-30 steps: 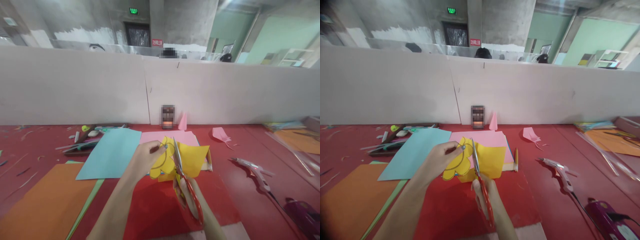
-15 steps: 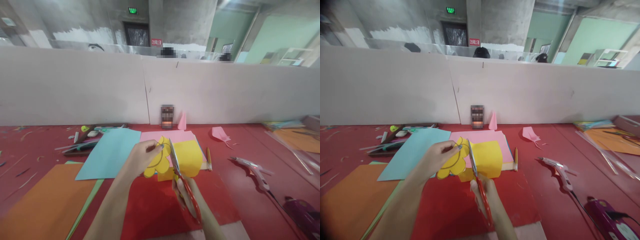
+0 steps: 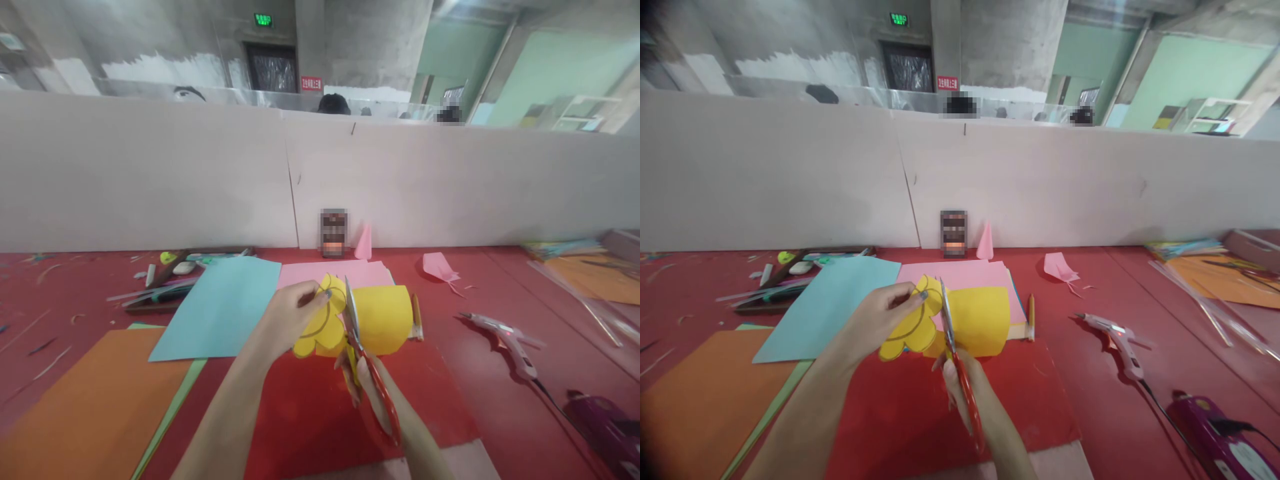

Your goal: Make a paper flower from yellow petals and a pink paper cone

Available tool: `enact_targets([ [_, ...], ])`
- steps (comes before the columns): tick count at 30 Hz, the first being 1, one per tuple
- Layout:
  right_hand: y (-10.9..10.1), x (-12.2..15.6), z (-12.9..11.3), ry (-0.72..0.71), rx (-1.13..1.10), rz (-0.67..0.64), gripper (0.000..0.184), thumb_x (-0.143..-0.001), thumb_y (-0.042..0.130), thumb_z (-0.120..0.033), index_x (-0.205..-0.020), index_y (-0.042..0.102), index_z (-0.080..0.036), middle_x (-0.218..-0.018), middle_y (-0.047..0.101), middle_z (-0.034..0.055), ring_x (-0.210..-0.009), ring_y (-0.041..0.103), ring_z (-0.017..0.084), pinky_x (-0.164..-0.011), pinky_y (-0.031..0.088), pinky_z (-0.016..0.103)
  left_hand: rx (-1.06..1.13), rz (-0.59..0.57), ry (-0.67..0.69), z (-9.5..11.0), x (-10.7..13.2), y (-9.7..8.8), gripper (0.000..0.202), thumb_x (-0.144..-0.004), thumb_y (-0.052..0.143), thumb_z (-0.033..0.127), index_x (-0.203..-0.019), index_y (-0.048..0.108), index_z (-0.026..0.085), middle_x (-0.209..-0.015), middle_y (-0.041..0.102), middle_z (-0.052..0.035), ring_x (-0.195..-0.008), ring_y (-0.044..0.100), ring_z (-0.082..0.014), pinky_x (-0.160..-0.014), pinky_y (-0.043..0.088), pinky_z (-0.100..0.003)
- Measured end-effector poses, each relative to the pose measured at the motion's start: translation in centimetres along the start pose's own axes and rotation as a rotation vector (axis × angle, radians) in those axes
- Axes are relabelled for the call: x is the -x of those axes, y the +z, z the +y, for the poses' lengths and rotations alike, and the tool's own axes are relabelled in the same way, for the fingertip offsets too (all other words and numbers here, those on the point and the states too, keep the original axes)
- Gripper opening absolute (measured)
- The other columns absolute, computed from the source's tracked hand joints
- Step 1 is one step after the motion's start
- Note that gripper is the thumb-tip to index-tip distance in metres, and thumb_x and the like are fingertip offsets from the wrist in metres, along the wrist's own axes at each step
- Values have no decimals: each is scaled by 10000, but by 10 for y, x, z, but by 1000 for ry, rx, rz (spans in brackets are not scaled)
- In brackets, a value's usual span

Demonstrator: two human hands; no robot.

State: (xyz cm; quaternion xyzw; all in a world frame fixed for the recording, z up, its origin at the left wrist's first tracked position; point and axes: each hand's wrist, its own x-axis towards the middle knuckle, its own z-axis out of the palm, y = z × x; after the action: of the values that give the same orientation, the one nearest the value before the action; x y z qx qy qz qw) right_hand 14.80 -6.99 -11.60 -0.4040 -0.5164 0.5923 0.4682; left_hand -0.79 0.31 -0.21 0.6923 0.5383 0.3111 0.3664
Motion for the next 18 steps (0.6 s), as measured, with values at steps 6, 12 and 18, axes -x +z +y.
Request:
enact_targets([
  [6, -2, 3, -3, -1, -17, -66, 462, -869, 273, -571, -914, 518, -181, -628, 398, -19, -523, 372, 103, -511, 357, 240, -33, -41, 3, 5, 3, 0, 298, -780, 436, 414, -593, 382, 188, -564, 278, 56, -509, 268, -89, -462, 214, -213],
  [12, -3, 1, -6, -11, -25, -43, 479, -851, 302, -592, -906, 535, -178, -620, 408, -20, -511, 380, 102, -510, 358, 245, -29, -34, 24, 7, 5, 0, 312, -787, 445, 413, -587, 379, 184, -564, 294, 56, -506, 280, -86, -463, 213, -212],
  [18, -6, 3, -7, 38, -28, -69, 416, -831, 386, -575, -840, 563, -198, -563, 431, -26, -474, 411, 104, -477, 356, 239, -26, 183, 24, 5, 5, -2, 283, -797, 438, 404, -616, 408, 187, -556, 275, 57, -507, 266, -87, -469, 219, -211],
])
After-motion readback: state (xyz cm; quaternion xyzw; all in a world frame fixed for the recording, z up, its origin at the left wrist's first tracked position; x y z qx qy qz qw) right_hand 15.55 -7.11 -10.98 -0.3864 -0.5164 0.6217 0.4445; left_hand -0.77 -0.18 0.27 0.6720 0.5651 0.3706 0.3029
